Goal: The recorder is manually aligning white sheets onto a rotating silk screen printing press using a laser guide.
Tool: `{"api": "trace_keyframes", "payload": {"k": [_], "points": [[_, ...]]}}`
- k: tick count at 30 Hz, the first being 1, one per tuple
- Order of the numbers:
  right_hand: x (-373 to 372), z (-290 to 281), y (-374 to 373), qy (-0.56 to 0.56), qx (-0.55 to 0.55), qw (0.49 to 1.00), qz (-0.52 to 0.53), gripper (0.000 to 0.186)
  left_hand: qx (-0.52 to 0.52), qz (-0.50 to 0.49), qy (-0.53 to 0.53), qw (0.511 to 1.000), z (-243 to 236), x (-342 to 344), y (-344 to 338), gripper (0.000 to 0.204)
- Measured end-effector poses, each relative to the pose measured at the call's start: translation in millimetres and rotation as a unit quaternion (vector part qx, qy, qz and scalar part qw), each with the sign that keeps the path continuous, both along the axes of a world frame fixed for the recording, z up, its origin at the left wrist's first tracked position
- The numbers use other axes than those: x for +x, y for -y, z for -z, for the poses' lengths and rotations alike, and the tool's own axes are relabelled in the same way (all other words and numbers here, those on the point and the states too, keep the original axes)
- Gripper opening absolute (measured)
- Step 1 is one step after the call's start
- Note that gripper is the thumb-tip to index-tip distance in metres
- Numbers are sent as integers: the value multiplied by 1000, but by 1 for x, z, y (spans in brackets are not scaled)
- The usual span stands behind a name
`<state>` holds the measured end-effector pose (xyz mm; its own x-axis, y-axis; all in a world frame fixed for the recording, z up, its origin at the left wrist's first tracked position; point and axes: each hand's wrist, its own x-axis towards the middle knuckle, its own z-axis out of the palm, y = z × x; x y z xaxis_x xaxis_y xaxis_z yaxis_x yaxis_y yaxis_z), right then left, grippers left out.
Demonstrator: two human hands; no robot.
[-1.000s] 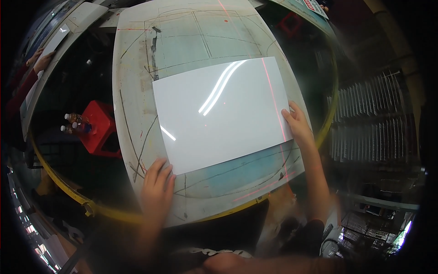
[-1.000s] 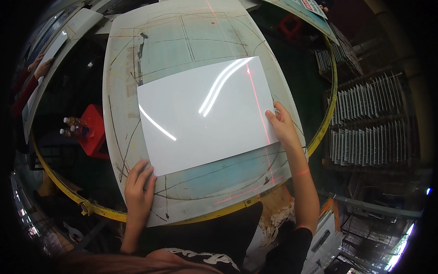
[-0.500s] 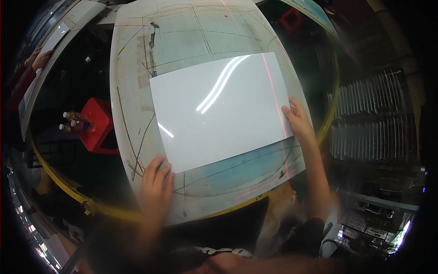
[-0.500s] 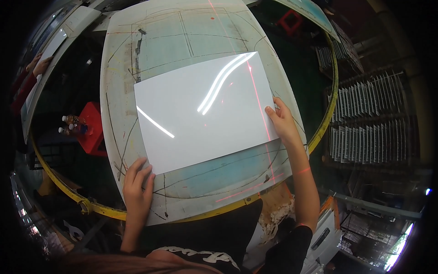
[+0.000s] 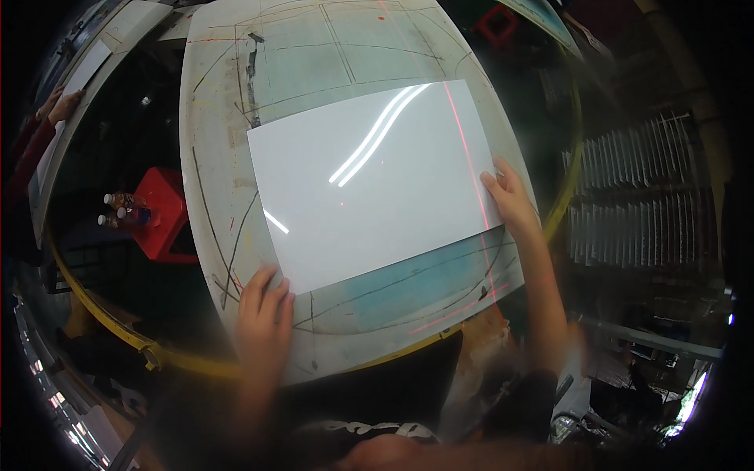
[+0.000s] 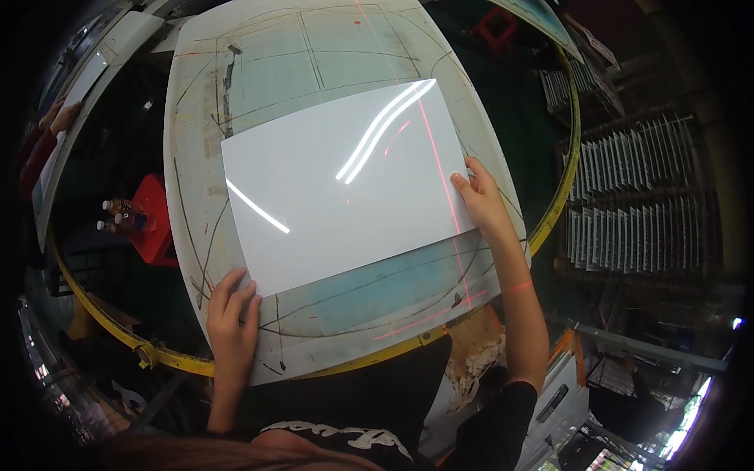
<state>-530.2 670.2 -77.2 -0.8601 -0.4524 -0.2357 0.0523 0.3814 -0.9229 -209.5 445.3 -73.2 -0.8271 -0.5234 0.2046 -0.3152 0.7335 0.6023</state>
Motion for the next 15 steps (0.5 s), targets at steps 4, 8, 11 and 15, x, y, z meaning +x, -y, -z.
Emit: {"api": "trace_keyframes", "payload": {"k": [4,8,11,15], "points": [[-1,6,-1,-4,-9,1000,-2,32,-6,2,11,1000,-2,-1,0,18],[2,8,2,-50,-36,998,14,36,-11,5,20,1000,-1,-3,0,18],[-5,13,-2,-123,6,992,10,38,-16,9,20,1000,-2,-4,0,18],[-6,17,1,-253,83,964,-1,39,-24,11,20,999,-2,-3,1,19]]}}
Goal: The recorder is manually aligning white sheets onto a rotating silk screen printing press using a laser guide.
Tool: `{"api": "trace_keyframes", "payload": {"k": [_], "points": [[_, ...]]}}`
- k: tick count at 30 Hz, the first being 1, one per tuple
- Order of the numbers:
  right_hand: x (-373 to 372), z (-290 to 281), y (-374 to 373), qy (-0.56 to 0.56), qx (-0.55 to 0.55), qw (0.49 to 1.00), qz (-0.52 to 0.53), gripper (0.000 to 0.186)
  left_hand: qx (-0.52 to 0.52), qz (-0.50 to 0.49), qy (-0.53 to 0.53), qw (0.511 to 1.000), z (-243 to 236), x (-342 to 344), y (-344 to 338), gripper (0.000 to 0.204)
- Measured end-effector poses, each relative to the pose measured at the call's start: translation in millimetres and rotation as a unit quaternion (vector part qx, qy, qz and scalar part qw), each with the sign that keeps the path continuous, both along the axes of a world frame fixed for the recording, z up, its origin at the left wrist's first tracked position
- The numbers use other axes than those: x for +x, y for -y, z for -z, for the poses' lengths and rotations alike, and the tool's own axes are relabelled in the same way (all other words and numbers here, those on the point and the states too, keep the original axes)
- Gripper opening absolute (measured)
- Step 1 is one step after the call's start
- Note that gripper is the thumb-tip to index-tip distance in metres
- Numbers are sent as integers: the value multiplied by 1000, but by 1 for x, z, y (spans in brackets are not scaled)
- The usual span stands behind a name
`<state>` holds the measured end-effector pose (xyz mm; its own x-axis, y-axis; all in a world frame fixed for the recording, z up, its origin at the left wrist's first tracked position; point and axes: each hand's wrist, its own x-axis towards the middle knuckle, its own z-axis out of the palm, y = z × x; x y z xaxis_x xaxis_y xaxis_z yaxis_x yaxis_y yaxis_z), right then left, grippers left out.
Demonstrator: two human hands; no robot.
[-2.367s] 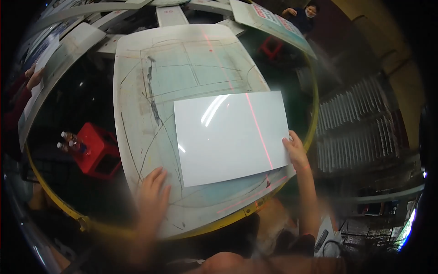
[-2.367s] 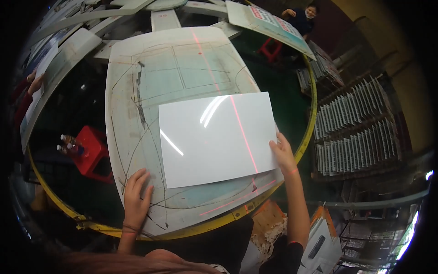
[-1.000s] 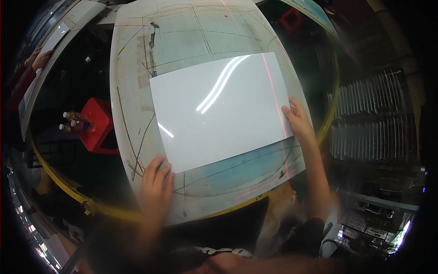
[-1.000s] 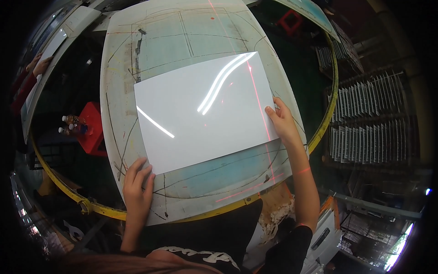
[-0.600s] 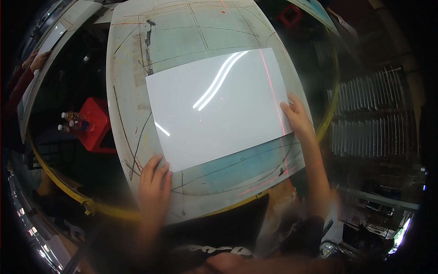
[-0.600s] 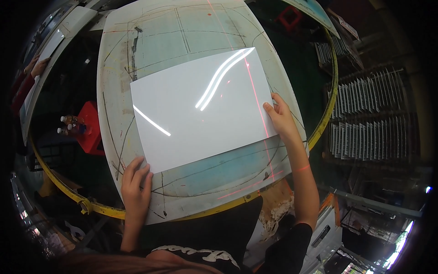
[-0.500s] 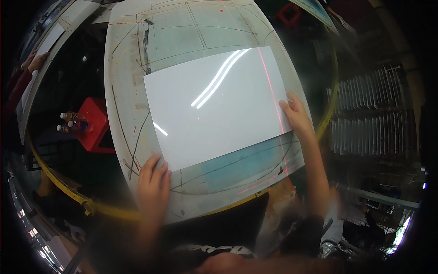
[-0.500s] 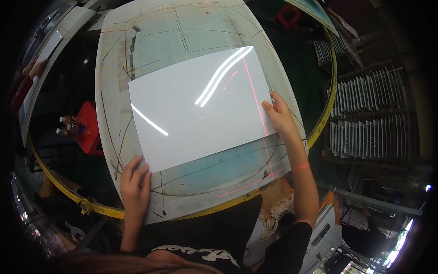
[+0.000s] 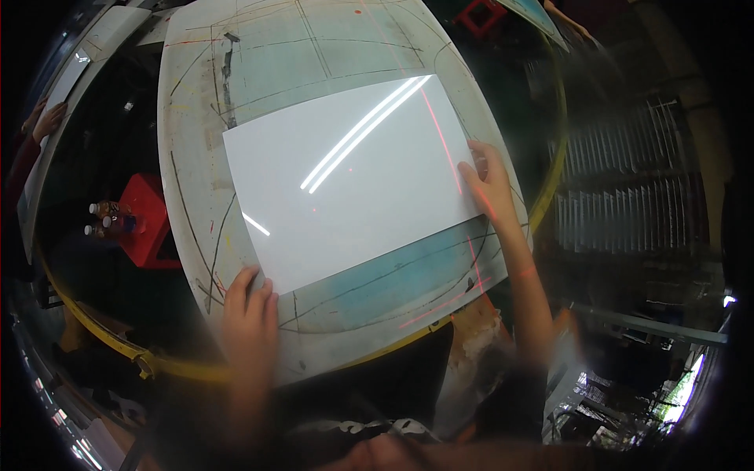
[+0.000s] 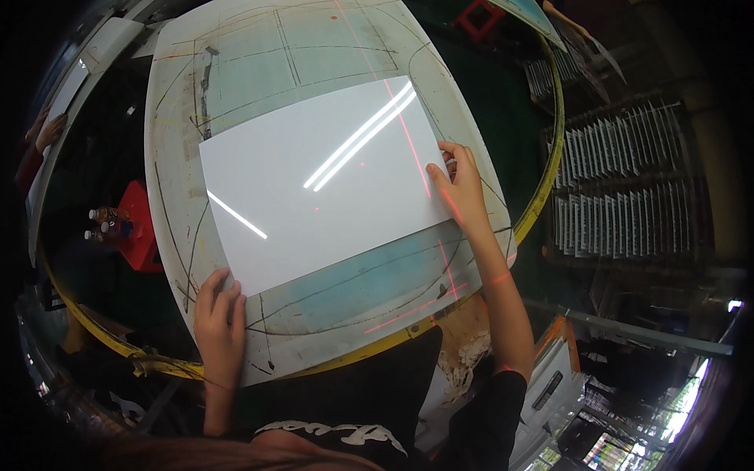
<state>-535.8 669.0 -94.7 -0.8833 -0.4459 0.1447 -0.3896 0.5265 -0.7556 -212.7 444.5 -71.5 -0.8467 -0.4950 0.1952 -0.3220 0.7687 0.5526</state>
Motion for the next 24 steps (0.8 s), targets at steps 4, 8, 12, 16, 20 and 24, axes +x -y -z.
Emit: {"api": "trace_keyframes", "payload": {"k": [4,8,12,16,20,24], "points": [[4,-5,3,-24,24,999,-14,36,1,-2,3,1000,0,1,-1,17],[2,-1,0,-51,31,998,-14,35,-15,6,8,1000,3,0,0,17],[2,1,3,-44,49,998,-8,34,-9,-8,8,1000,6,1,0,16],[6,-1,6,-29,54,998,-4,35,-11,-10,0,1000,9,2,0,17],[5,-2,4,-28,61,998,-2,35,-2,-8,2,1000,7,1,-1,17],[5,-1,2,-40,59,997,-10,35,2,-11,7,1000,7,2,-2,16]]}}
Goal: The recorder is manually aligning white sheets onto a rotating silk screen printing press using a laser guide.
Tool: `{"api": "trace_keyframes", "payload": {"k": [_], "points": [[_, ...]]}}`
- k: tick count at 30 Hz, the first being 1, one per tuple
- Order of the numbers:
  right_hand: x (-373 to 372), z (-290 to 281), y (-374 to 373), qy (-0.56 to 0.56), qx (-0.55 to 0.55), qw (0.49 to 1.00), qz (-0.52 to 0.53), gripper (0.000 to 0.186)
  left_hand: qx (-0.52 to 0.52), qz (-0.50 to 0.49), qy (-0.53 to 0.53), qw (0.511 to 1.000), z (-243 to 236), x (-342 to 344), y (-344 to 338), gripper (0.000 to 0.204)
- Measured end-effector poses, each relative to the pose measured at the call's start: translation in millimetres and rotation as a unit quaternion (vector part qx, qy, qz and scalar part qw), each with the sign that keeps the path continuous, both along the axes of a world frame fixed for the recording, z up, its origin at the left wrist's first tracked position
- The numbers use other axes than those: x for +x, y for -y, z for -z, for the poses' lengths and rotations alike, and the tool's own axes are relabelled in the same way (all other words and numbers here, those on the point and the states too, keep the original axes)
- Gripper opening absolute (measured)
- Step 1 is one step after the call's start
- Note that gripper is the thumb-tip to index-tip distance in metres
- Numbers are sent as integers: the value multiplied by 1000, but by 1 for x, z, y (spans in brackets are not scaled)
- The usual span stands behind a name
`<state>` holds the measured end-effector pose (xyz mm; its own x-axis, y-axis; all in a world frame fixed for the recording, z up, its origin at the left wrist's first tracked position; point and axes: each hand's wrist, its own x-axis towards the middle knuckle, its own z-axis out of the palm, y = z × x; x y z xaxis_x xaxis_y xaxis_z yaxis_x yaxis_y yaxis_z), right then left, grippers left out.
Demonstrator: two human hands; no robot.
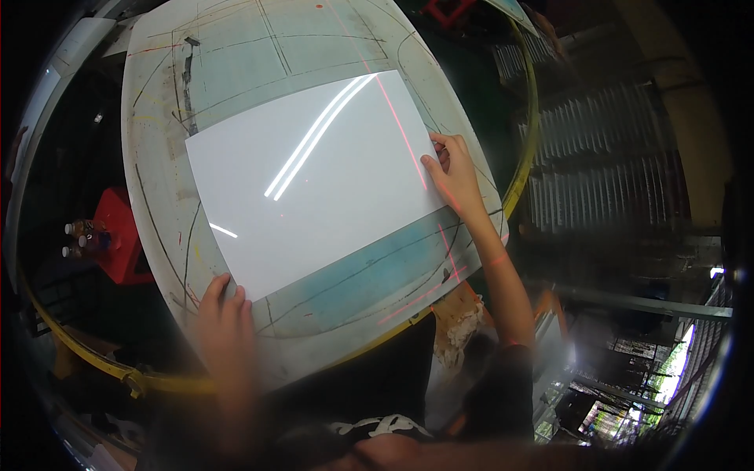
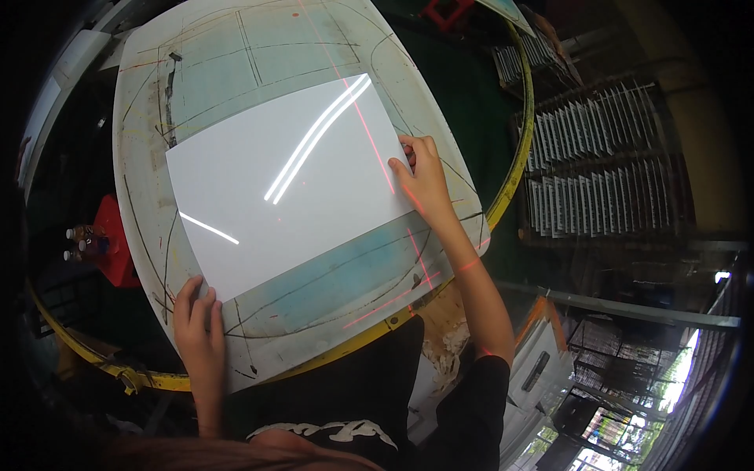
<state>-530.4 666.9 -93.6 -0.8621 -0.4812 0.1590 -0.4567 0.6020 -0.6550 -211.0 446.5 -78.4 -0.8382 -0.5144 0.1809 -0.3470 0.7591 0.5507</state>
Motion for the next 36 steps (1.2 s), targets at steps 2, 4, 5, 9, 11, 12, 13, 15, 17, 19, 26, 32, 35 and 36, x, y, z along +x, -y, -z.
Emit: {"api": "trace_keyframes", "payload": {"k": [2,4,5,9,11,12,13,15,17,19,26,32,35,36], "points": [[1,0,0,-2,1,1000,1,35,2,1,3,1000,0,0,0,16],[1,1,2,-3,0,1000,0,35,-7,4,4,1000,1,0,1,17],[2,2,2,-4,0,1000,0,35,-6,4,4,1000,1,1,1,17],[2,11,3,-44,8,999,0,39,-2,0,4,1000,-1,1,2,16],[9,4,10,-64,-26,997,22,40,-6,1,1,1000,-4,1,3,16],[9,4,10,-69,-28,997,26,40,-10,0,6,1000,-5,1,4,15],[6,8,8,-101,12,995,-3,41,-14,1,9,1000,-6,0,5,15],[1,7,1,-115,54,992,-21,40,-14,10,-4,1000,-5,-2,3,15],[4,1,-4,-140,98,985,1,41,-21,21,-10,1000,-1,-5,2,15],[11,0,-16,-175,137,974,48,45,-53,53,-26,997,13,-8,4,15],[131,-25,-83,-206,151,963,87,49,-95,137,-94,982,109,4,94,24],[271,3,-257,-42,302,916,259,40,-226,294,-312,875,42,-14,58,40],[331,20,-308,15,357,874,330,38,-169,152,-23,974,25,1,23,44],[344,19,-315,65,384,860,330,39,-170,155,-27,973,26,1,18,44]]}}
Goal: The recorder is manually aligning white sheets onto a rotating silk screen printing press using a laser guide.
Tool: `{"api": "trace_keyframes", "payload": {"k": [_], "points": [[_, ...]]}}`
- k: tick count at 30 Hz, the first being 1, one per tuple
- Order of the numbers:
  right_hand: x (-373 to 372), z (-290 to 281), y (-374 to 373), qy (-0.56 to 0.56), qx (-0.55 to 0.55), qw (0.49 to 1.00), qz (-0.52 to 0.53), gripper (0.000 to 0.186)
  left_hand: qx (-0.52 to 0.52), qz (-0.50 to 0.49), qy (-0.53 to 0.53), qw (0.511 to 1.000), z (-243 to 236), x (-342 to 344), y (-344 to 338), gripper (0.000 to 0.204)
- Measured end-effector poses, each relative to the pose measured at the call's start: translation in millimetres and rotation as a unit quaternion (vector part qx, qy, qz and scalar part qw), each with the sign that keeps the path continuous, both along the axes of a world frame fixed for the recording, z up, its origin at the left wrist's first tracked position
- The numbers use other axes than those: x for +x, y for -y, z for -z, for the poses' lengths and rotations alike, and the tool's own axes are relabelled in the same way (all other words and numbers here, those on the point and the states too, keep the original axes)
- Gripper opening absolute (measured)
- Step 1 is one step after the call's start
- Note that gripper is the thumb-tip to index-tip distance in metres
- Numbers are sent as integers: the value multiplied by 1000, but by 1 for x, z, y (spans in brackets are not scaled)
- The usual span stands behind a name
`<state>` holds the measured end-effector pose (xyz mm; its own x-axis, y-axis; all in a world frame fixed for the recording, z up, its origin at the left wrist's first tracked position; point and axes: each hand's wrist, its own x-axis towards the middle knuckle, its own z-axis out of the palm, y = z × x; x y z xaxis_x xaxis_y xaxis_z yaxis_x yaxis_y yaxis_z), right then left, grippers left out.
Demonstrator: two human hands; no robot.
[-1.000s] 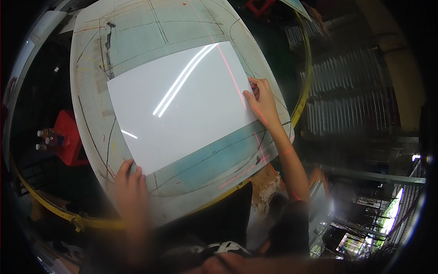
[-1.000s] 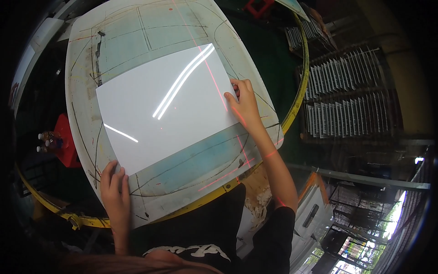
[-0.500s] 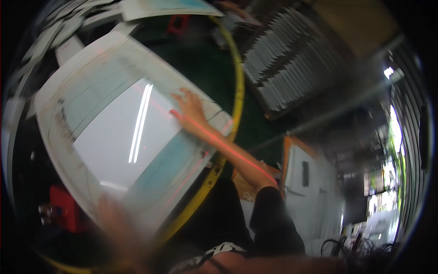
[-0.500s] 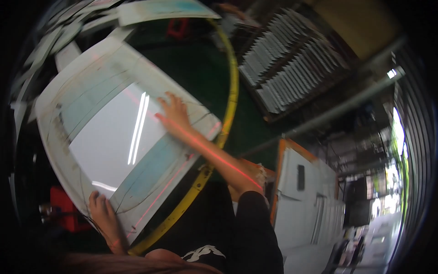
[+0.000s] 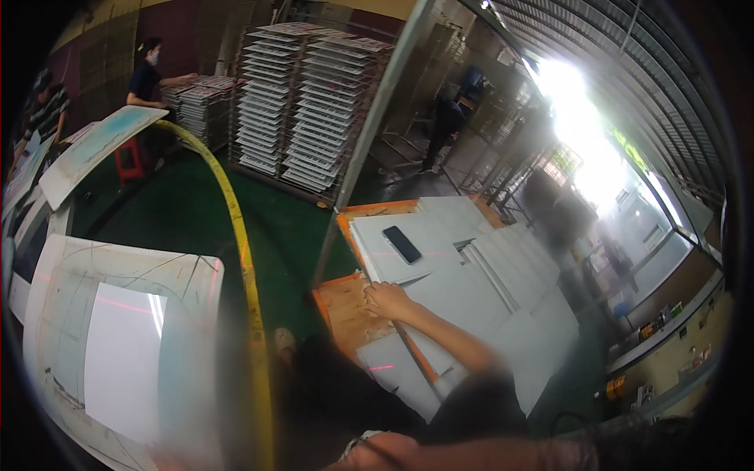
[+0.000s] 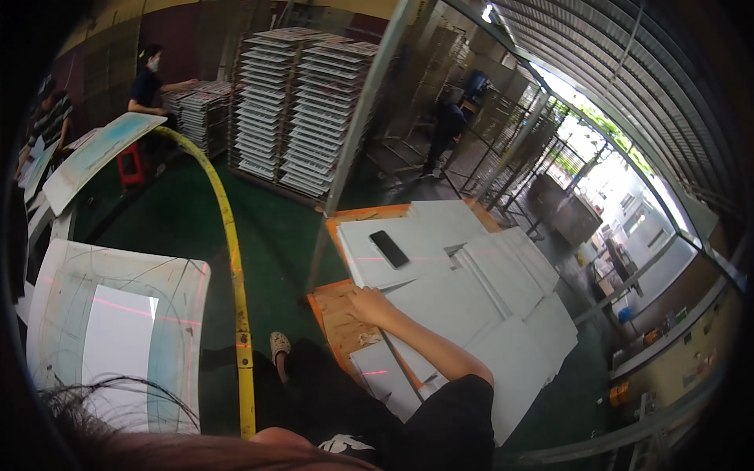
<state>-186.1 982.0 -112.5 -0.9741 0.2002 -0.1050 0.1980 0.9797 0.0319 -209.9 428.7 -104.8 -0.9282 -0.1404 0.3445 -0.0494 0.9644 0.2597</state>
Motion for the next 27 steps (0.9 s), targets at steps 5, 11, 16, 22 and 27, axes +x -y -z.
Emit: {"api": "trace_keyframes", "payload": {"k": [5,11,16,22,27], "points": [[35,4,-21,14,-74,997,32,38,8,86,-51,995,-7,3,-32,47],[44,11,-24,-67,-93,993,14,39,-88,278,-423,858,38,-33,-26,46],[50,0,-26,-80,-93,992,-8,41,4,140,-47,989,-22,19,-68,46],[50,3,-27,-177,-69,982,-20,29,-21,151,-28,988,-38,24,-87,47],[47,-7,-37,-342,-60,937,-45,14,37,217,-67,973,-36,21,-95,48]]}}
